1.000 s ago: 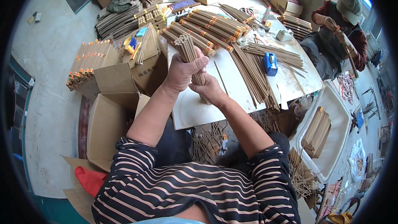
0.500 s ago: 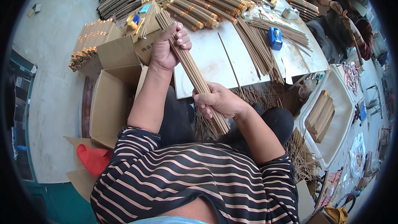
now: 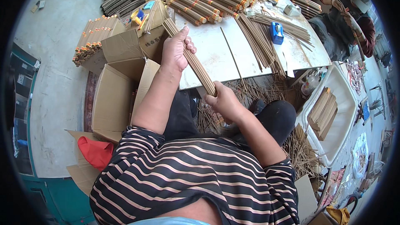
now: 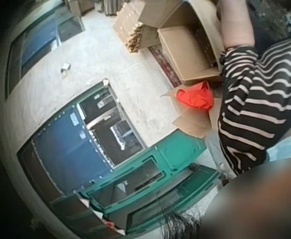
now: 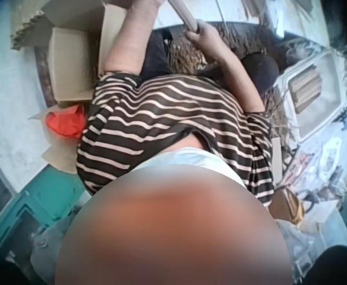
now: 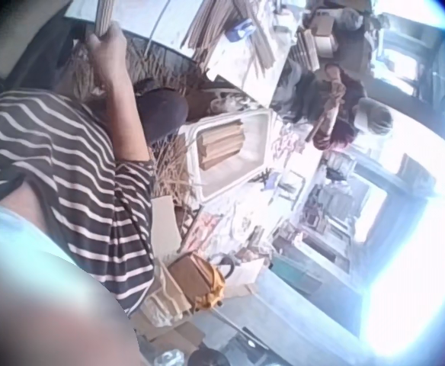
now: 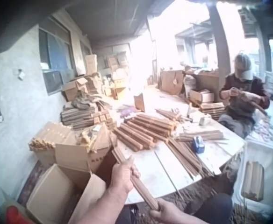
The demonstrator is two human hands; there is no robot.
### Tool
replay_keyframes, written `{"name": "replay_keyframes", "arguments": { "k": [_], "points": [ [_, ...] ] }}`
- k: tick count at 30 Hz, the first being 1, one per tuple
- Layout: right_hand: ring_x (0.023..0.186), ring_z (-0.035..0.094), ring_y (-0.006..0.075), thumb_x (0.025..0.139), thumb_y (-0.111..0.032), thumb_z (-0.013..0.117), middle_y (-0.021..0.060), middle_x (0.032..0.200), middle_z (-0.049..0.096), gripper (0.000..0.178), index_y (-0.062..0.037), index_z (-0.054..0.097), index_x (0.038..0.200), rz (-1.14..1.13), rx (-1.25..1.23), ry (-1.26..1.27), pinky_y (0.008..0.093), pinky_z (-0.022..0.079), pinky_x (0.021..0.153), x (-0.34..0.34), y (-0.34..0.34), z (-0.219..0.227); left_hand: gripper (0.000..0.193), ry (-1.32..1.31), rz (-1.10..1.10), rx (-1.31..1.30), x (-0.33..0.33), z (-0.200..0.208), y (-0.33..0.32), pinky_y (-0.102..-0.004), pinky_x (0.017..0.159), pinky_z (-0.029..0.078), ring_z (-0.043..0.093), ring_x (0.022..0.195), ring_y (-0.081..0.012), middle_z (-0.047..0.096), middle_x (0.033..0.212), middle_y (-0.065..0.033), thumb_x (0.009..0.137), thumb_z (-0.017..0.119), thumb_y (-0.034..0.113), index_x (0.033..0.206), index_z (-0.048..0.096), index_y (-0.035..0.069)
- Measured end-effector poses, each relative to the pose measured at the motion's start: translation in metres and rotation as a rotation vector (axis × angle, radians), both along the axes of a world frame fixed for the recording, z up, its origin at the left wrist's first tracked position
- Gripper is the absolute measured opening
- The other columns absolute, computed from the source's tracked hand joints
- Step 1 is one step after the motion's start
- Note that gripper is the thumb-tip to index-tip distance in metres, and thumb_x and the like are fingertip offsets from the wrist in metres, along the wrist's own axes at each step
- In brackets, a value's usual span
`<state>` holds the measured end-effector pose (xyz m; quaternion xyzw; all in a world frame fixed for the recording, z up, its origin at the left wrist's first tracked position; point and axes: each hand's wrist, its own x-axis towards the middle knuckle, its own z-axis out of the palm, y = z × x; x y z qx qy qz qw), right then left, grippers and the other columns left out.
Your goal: The person gathers thin wooden sticks from a table, aligns them into bundles, and wraps each bundle with a small paper label. They then place the completed bundles into a cardboard box. The process repeats with additional sticks from the table.
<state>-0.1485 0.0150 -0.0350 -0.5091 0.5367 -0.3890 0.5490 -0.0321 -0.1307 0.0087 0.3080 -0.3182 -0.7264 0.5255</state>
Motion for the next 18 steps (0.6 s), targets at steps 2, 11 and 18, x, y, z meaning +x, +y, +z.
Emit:
{"name": "replay_keyframes", "arguments": {
  "k": [2, 11, 18],
  "points": [
    [0.046, 0.048, 0.0087, 0.083, -0.014, 0.060, 0.0013, 0.061, 0.047, 0.017, -0.0023, 0.050, 0.091, -0.052, -0.016, 0.046, 0.0213, 0.042, 0.039, -0.002, 0.005, -0.007, 0.021, 0.083, -0.094, -0.060, -0.003, 0.004, 0.006, -0.0273, 0.052, 0.042, 0.048, 0.053, -0.0114, 0.047, 0.061, -0.0007, 0.084, 0.063, 0.017, 0.072, 0.048, 0.010],
    [0.045, 0.047, 0.0091, 0.082, -0.014, 0.060, 0.0008, 0.062, 0.049, 0.019, -0.0029, 0.047, 0.090, 0.042, 0.135, -0.251, 0.0226, 0.041, 0.040, -0.005, 0.015, -0.001, 0.019, 0.094, -0.203, 0.007, -0.006, -0.012, 0.027, -0.0272, 0.049, 0.041, 0.047, 0.049, -0.0120, 0.048, 0.058, -0.0007, 0.084, 0.063, 0.019, 0.073, 0.051, 0.008],
    [0.039, 0.043, 0.0081, 0.085, -0.009, 0.055, 0.0003, 0.054, 0.043, 0.010, -0.0036, 0.047, 0.083, 0.246, 0.423, -0.864, 0.0213, 0.037, 0.033, -0.020, 0.023, 0.011, 0.021, 0.491, -0.479, 0.022, -0.002, -0.015, 0.026, -0.0261, 0.047, 0.038, 0.043, 0.047, -0.0102, 0.045, 0.056, 0.0003, 0.086, 0.061, 0.022, 0.074, 0.051, 0.008]
  ]
}}
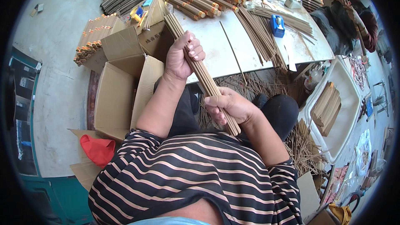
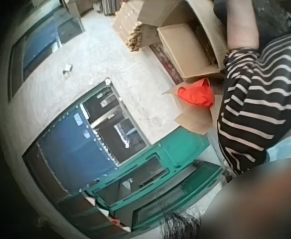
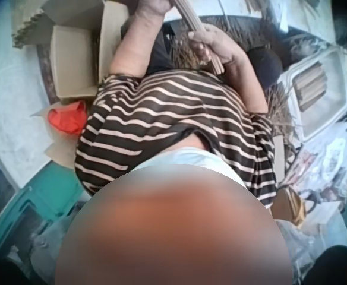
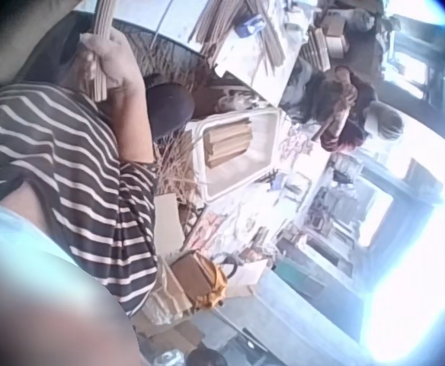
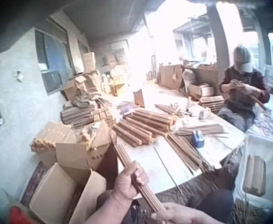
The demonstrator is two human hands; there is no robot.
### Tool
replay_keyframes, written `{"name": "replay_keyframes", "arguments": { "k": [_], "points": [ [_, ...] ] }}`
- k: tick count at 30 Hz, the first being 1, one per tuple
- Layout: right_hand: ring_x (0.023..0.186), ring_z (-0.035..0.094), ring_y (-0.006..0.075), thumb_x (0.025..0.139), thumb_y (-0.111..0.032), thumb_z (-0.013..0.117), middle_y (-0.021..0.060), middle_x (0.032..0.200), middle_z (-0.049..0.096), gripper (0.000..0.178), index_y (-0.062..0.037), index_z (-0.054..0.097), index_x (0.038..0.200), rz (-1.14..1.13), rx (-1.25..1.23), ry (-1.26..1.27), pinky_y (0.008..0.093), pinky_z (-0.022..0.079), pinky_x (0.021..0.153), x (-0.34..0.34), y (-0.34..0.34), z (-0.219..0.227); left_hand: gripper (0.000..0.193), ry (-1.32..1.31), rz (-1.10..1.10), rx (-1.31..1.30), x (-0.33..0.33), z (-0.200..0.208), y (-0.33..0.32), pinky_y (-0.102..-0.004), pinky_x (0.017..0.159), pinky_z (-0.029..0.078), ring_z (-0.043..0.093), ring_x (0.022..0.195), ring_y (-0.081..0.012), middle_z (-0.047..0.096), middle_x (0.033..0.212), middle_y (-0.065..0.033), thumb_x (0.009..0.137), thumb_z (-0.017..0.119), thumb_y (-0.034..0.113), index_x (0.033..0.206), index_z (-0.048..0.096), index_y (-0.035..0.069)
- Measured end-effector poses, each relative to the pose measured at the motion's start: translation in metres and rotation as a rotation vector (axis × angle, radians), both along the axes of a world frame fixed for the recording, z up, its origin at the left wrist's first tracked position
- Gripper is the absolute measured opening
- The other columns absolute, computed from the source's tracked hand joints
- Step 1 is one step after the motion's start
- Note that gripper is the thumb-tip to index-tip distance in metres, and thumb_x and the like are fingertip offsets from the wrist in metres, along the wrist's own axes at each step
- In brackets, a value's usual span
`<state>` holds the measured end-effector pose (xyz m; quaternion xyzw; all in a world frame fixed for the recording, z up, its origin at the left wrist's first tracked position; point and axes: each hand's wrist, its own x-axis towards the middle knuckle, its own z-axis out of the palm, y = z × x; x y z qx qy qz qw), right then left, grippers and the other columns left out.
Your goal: The person gathers thin wooden sticks from a table, aligns them into bundles, and wraps each bundle with a small paper label. They then place the completed bundles into a cardboard box. The process repeats with additional sticks from the table.
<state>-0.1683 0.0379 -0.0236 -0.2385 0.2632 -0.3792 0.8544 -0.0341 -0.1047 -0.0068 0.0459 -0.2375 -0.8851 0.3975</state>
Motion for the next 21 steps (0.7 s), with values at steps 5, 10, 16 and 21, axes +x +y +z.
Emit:
{"name": "replay_keyframes", "arguments": {
  "k": [5, 10, 16, 21],
  "points": [
    [0.042, 0.046, 0.0092, 0.083, -0.013, 0.057, 0.0006, 0.059, 0.046, 0.015, -0.0031, 0.046, 0.085, -0.245, -0.313, 0.723, 0.0217, 0.040, 0.037, 0.012, -0.004, -0.011, 0.023, -0.464, 0.345, 0.095, -0.015, 0.006, 0.003, -0.0263, 0.046, 0.037, 0.042, 0.045, -0.0101, 0.043, 0.055, 0.0011, 0.087, 0.060, 0.021, 0.072, 0.046, 0.010],
    [0.040, 0.045, 0.0085, 0.084, -0.012, 0.055, 0.0007, 0.055, 0.046, 0.017, -0.0041, 0.045, 0.074, -0.086, -0.083, 0.235, 0.0209, 0.040, 0.036, 0.001, 0.000, 0.005, 0.024, -0.199, 0.145, 0.051, -0.011, 0.003, 0.004, -0.0262, 0.047, 0.038, 0.043, 0.046, -0.0099, 0.044, 0.055, 0.0012, 0.088, 0.058, 0.022, 0.070, 0.047, 0.011],
    [0.043, 0.048, 0.0095, 0.085, -0.013, 0.056, 0.0020, 0.057, 0.048, 0.014, -0.0030, 0.047, 0.084, -0.164, -0.142, 0.421, 0.0209, 0.041, 0.038, 0.006, -0.001, -0.005, 0.026, -0.428, 0.298, 0.138, -0.014, -0.008, 0.002, -0.0258, 0.045, 0.038, 0.042, 0.045, -0.0100, 0.044, 0.056, 0.0012, 0.086, 0.061, 0.026, 0.072, 0.045, 0.011],
    [0.044, 0.046, 0.0092, 0.083, -0.012, 0.059, 0.0014, 0.062, 0.047, 0.016, -0.0032, 0.048, 0.091, -0.151, -0.203, 0.588, 0.0217, 0.040, 0.038, 0.005, -0.001, -0.008, 0.024, -0.408, 0.311, 0.115, -0.014, -0.007, 0.006, -0.0257, 0.047, 0.038, 0.044, 0.047, -0.0101, 0.044, 0.056, 0.0013, 0.087, 0.060, 0.025, 0.075, 0.046, 0.010]
  ]
}}
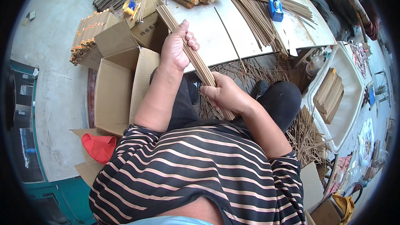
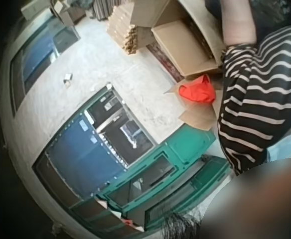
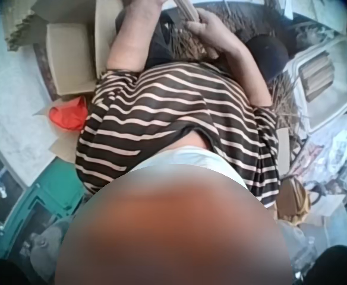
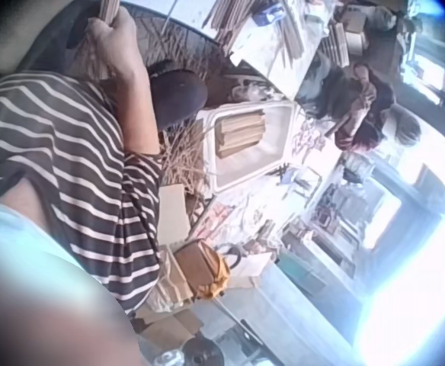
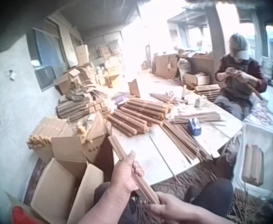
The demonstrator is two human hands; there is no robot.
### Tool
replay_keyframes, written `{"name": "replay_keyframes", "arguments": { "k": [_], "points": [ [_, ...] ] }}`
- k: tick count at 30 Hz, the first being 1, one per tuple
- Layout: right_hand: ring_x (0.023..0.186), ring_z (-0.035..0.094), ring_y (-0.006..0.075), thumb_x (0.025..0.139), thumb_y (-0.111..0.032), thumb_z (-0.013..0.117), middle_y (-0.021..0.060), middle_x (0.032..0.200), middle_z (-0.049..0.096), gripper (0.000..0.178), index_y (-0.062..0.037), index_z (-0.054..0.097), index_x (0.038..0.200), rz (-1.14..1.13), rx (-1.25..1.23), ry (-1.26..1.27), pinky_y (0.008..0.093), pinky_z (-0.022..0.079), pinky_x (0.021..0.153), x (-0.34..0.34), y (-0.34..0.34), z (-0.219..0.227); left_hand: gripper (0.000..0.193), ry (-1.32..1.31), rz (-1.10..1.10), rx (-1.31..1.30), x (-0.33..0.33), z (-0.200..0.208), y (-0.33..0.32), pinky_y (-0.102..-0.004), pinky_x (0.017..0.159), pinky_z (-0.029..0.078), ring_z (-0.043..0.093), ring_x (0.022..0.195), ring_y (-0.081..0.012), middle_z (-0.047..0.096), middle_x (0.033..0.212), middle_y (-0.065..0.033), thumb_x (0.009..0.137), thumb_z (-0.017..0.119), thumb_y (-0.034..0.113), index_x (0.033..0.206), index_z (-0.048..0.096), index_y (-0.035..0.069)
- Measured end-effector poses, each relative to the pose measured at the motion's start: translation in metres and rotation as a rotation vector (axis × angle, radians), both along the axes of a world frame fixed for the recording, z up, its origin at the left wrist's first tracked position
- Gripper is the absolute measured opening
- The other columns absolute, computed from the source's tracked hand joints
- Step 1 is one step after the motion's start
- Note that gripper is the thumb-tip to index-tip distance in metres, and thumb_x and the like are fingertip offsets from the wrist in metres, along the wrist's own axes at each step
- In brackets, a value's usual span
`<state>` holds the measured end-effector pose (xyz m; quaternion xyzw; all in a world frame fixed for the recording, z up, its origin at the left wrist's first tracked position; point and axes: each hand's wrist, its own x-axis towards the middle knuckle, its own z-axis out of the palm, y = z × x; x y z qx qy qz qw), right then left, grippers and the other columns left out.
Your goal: The person gathers thin wooden sticks from a table, aligns them into bundles, and wraps each bundle with a small paper label. They then place the completed bundles into a cardboard box. The process repeats with additional sticks from the table.
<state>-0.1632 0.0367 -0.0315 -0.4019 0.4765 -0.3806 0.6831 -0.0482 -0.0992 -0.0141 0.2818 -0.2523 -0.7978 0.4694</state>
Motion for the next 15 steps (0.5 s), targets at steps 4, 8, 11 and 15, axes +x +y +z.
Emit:
{"name": "replay_keyframes", "arguments": {
  "k": [4, 8, 11, 15],
  "points": [
    [0.042, 0.045, 0.0088, 0.081, -0.006, 0.057, 0.0012, 0.060, 0.045, 0.015, -0.0015, 0.047, 0.091, 0.070, 0.159, -0.397, 0.0218, 0.039, 0.036, -0.003, 0.003, 0.005, 0.025, 0.360, -0.247, -0.001, 0.011, -0.007, 0.002, -0.0254, 0.049, 0.039, 0.044, 0.049, -0.0100, 0.044, 0.056, 0.0013, 0.088, 0.059, 0.025, 0.071, 0.047, 0.010],
    [0.044, 0.046, 0.0087, 0.083, -0.012, 0.059, 0.0018, 0.060, 0.048, 0.017, -0.0007, 0.047, 0.088, 0.023, 0.065, -0.225, 0.0224, 0.041, 0.039, 0.008, 0.002, -0.001, 0.027, 0.157, -0.135, 0.020, 0.015, -0.013, 0.000, -0.0255, 0.049, 0.039, 0.043, 0.048, -0.0102, 0.046, 0.058, 0.0007, 0.087, 0.060, 0.027, 0.070, 0.047, 0.011],
    [0.046, 0.046, 0.0083, 0.085, -0.019, 0.060, 0.0023, 0.063, 0.051, 0.024, -0.0001, 0.049, 0.092, -0.077, -0.168, 0.228, 0.0238, 0.040, 0.045, 0.016, 0.000, -0.008, 0.027, 0.041, -0.040, -0.027, 0.013, -0.010, 0.004, -0.0265, 0.050, 0.040, 0.045, 0.049, -0.0108, 0.047, 0.059, 0.0003, 0.086, 0.061, 0.030, 0.072, 0.048, 0.011],
    [0.046, 0.047, 0.0081, 0.088, -0.021, 0.058, 0.0013, 0.062, 0.049, 0.022, -0.0023, 0.047, 0.088, 0.035, -0.033, 0.003, 0.0222, 0.041, 0.042, 0.015, 0.000, -0.003, 0.024, 0.208, -0.173, -0.097, 0.026, -0.017, 0.004, -0.0279, 0.056, 0.044, 0.050, 0.058, -0.0132, 0.051, 0.065, -0.0019, 0.086, 0.062, 0.029, 0.076, 0.052, 0.009]
  ]
}}
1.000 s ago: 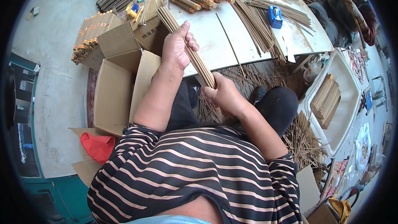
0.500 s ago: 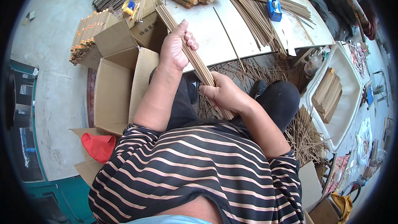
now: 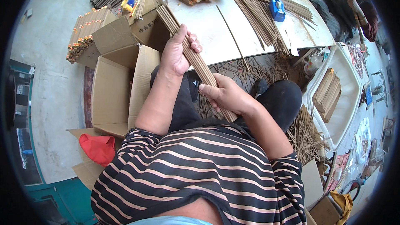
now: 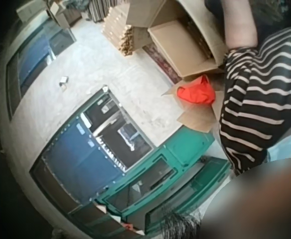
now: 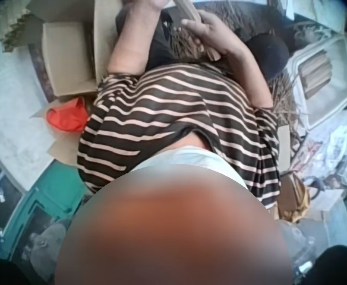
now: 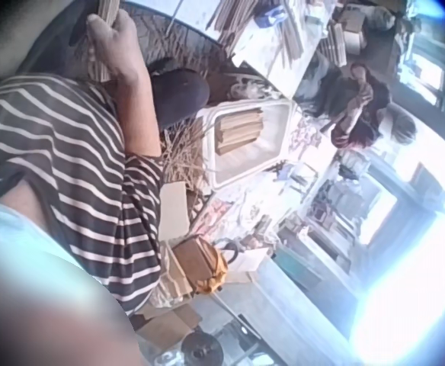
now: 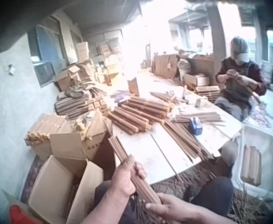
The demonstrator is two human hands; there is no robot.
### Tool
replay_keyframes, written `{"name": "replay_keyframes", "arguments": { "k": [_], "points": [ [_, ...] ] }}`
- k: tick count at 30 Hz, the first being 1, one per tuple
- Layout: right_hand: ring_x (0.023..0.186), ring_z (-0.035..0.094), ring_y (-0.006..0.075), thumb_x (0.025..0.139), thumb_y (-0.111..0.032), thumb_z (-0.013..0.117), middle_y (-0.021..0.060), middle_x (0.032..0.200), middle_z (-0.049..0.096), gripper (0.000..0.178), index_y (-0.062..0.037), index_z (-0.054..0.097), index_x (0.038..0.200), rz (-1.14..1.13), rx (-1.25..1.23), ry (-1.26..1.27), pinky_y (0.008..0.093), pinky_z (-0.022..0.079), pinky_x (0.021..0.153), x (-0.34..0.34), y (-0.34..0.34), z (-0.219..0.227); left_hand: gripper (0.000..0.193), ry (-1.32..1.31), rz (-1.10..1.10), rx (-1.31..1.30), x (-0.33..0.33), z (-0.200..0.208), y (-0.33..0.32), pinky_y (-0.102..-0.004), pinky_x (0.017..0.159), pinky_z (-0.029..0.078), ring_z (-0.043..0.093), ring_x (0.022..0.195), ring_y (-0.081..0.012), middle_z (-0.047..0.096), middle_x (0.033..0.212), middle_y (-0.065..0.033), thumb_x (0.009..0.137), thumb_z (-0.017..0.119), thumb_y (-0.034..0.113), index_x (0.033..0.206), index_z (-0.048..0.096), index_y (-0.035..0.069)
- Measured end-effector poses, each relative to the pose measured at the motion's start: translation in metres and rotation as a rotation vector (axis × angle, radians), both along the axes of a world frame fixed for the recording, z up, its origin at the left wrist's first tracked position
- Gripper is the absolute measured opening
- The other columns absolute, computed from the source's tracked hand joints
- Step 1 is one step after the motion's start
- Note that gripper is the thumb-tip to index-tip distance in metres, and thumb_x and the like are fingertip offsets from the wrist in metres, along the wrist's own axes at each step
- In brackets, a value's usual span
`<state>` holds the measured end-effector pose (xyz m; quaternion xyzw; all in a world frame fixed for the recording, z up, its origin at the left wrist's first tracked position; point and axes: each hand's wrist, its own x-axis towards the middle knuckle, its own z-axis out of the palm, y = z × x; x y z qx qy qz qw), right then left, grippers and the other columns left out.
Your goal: The person gathers thin wooden sticks from a table, aligns them into bundles, and wraps each bundle with a small paper label. They then place the completed bundles into a cardboard box. The process repeats with additional sticks from the table.
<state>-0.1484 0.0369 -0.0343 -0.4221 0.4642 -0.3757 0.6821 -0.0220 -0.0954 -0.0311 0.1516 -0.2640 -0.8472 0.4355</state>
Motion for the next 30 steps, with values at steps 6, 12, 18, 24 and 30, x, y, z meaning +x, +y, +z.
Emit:
{"name": "replay_keyframes", "arguments": {
  "k": [6, 12, 18, 24, 30],
  "points": [
    [0.047, 0.048, 0.0093, 0.088, -0.025, 0.058, 0.0020, 0.063, 0.049, 0.024, -0.0035, 0.047, 0.087, 0.103, 0.100, -0.339, 0.0214, 0.042, 0.041, 0.002, 0.002, -0.002, 0.023, 0.111, -0.033, -0.024, 0.017, -0.007, 0.005, -0.0354, 0.074, 0.051, 0.058, 0.080, -0.0221, 0.059, 0.087, -0.0120, 0.087, 0.060, 0.024, 0.097, 0.056, 0.004],
    [0.051, 0.052, 0.0109, 0.090, -0.024, 0.055, 0.0040, 0.066, 0.052, 0.024, -0.0007, 0.050, 0.092, 0.127, 0.141, -0.413, 0.0220, 0.045, 0.043, 0.007, 0.008, -0.006, 0.028, 0.102, -0.039, -0.063, 0.034, -0.002, 0.020, -0.0452, 0.090, 0.048, 0.058, 0.099, -0.0319, 0.056, 0.106, -0.0226, 0.085, 0.056, 0.009, 0.111, 0.048, 0.001],
    [0.055, 0.055, 0.0112, 0.092, -0.026, 0.052, 0.0051, 0.070, 0.055, 0.026, -0.0004, 0.050, 0.095, 0.125, 0.164, -0.447, 0.0213, 0.047, 0.045, 0.013, 0.018, -0.008, 0.046, 0.105, -0.047, -0.114, 0.045, -0.002, 0.031, -0.0486, 0.099, 0.041, 0.053, 0.108, -0.0350, 0.052, 0.113, -0.0255, 0.072, 0.050, -0.006, 0.118, 0.044, -0.002],
    [0.057, 0.057, 0.0118, 0.093, -0.027, 0.049, 0.0071, 0.072, 0.057, 0.028, -0.0003, 0.050, 0.099, 0.126, 0.169, -0.480, 0.0224, 0.051, 0.048, 0.017, 0.026, -0.009, 0.059, 0.128, -0.055, -0.112, 0.051, -0.001, 0.038, -0.0500, 0.102, 0.038, 0.050, 0.112, -0.0365, 0.050, 0.116, -0.0270, 0.065, 0.044, -0.009, 0.124, 0.040, -0.003],
    [0.059, 0.060, 0.0146, 0.094, -0.027, 0.048, 0.0098, 0.074, 0.058, 0.028, -0.0003, 0.049, 0.100, 0.140, 0.175, -0.501, 0.0257, 0.054, 0.050, 0.020, 0.030, -0.007, 0.068, 0.171, -0.071, -0.100, 0.055, 0.005, 0.043, -0.0500, 0.104, 0.034, 0.047, 0.116, -0.0370, 0.048, 0.119, -0.0271, 0.057, 0.042, -0.007, 0.125, 0.038, -0.003]
  ]
}}
